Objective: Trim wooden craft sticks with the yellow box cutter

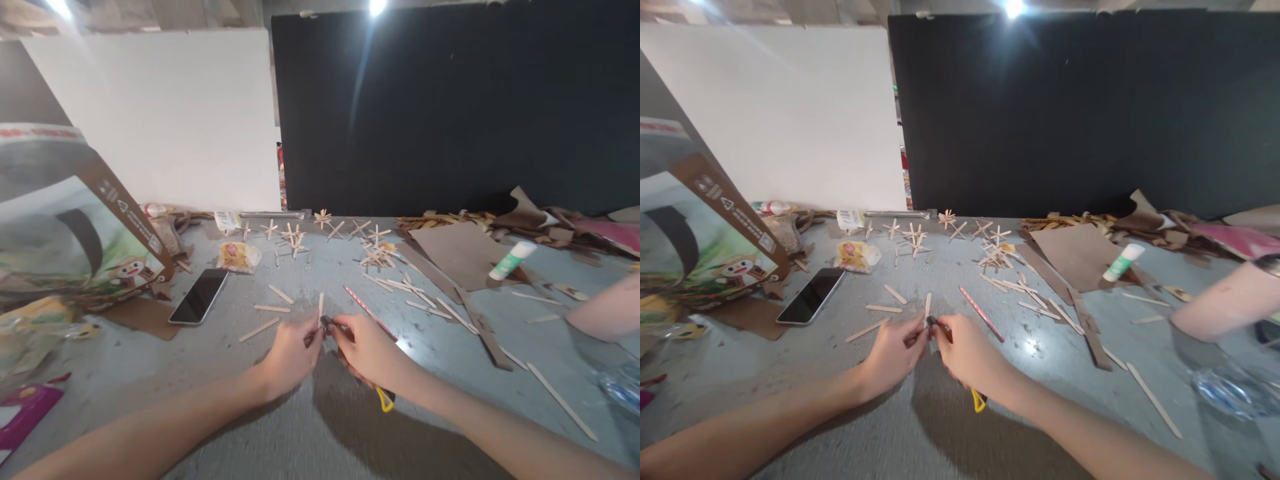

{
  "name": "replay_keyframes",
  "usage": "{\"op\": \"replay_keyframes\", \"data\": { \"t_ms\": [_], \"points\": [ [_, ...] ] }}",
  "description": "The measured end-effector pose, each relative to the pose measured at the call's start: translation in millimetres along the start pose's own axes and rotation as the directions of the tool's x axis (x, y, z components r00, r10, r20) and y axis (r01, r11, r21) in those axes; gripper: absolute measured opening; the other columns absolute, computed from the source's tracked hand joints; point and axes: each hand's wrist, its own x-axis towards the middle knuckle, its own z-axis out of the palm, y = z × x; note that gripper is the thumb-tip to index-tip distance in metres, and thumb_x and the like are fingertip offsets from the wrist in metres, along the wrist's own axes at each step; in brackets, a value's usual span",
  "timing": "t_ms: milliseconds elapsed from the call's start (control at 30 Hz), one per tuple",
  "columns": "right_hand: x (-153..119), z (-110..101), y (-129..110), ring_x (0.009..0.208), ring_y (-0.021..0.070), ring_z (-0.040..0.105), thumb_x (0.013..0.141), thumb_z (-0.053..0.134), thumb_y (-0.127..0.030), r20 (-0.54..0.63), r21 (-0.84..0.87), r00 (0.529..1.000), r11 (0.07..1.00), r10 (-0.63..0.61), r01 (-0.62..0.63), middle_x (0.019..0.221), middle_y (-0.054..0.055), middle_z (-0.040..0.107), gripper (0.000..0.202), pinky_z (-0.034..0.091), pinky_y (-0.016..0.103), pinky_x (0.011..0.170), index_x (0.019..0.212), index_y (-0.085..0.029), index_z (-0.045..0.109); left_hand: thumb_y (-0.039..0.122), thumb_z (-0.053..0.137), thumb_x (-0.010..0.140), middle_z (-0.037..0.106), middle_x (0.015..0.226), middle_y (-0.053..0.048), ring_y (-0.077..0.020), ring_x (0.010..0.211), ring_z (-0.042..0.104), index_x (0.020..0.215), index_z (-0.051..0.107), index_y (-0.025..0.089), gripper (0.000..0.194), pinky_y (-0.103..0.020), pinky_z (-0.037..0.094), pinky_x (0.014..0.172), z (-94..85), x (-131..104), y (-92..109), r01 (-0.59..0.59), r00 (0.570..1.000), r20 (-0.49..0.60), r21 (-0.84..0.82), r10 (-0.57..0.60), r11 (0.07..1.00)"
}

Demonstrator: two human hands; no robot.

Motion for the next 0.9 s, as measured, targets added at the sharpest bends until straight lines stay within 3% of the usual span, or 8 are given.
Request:
{"op": "replay_keyframes", "data": {
  "t_ms": [200, 367, 467, 600, 767, 900],
  "points": [
    [3, 6, 4, 0.03, 0.0096, 0.044, 0.107, 0.041, -0.028, -0.012, 0.086, 1.0, 0.996, -0.027, 0.028, 0.053, -0.009, 0.047, 0.024, 0.031, 0.017, 0.026, 0.087, -0.023, 0.052, 0.03, 0.05, 0.099, 0.055, 0.054, 0.004, -0.0102, 0.047, 0.048, 0.082, 0.062, 0.019, 0.024, -0.022, 0.035, 0.051, 1.0, 3, 0, 0.055, 0.998, -0.023, -0.079, -0.057, 0.995],
    [1, 11, -1, 0.033, 0.0092, 0.049, 0.108, 0.037, -0.027, 0.018, 0.176, 1.0, 0.984, 0.0, -0.003, 0.059, -0.007, 0.055, 0.026, 0.036, 0.016, 0.029, 0.088, -0.022, 0.053, 0.04, 0.052, 0.1, 0.064, 0.062, 0.001, -0.013, 0.052, 0.058, 0.107, 0.073, 0.016, 0.033, -0.022, 0.046, 0.053, 4.7, 7, -4, 0.125, 0.991, -0.024, -0.231, -0.135, 0.965],
    [-5, 12, -9, 0.032, 0.009, 0.045, 0.108, 0.035, -0.026, 0.001, 0.171, 0.999, 0.984, 0.04, -0.039, 0.057, -0.008, 0.048, 0.026, 0.034, 0.017, 0.029, 0.088, -0.022, 0.052, 0.044, 0.054, 0.099, 0.07, 0.069, -0.002, -0.0151, 0.055, 0.065, 0.121, 0.073, 0.015, 0.041, -0.024, 0.051, 0.054, 7.4, 7, -5, 0.167, 0.983, -0.014, -0.316, -0.181, 0.934],
    [-14, 11, -16, 0.032, 0.0087, 0.042, 0.11, 0.031, -0.025, -0.021, 0.092, 0.997, 0.993, 0.078, -0.076, 0.058, -0.009, 0.042, 0.028, 0.031, 0.018, 0.03, 0.089, -0.023, 0.049, 0.043, 0.058, 0.097, 0.076, 0.079, -0.005, -0.0169, 0.058, 0.07, 0.128, 0.07, 0.014, 0.045, -0.026, 0.054, 0.055, 9.9, 5, -5, 0.227, 0.97, 0.001, -0.374, -0.244, 0.899],
    [-23, 0, -19, 0.032, 0.008, 0.042, 0.11, 0.032, -0.02, -0.055, -0.255, 0.998, 0.966, 0.041, -0.054, 0.06, -0.007, 0.046, 0.025, 0.029, 0.021, 0.035, 0.09, -0.022, 0.047, 0.034, 0.058, 0.097, 0.077, 0.084, -0.006, -0.0159, 0.061, 0.071, 0.132, 0.069, 0.015, 0.042, -0.027, 0.056, 0.058, 11.1, 3, -6, 0.226, 0.971, 0.02, -0.391, -0.238, 0.892],
    [-25, -5, -16, 0.036, 0.0128, 0.05, 0.112, 0.023, -0.027, 0.028, -0.241, 0.99, 0.962, 0.141, -0.13, 0.065, -0.003, 0.055, 0.03, 0.032, 0.024, 0.036, 0.103, -0.022, 0.051, 0.029, 0.052, 0.099, 0.076, 0.084, -0.006, -0.0145, 0.062, 0.071, 0.128, 0.073, 0.016, 0.038, -0.025, 0.055, 0.059, 11.9, 1, -5, 0.169, 0.983, -0.006, -0.345, -0.182, 0.923]
  ]
}}
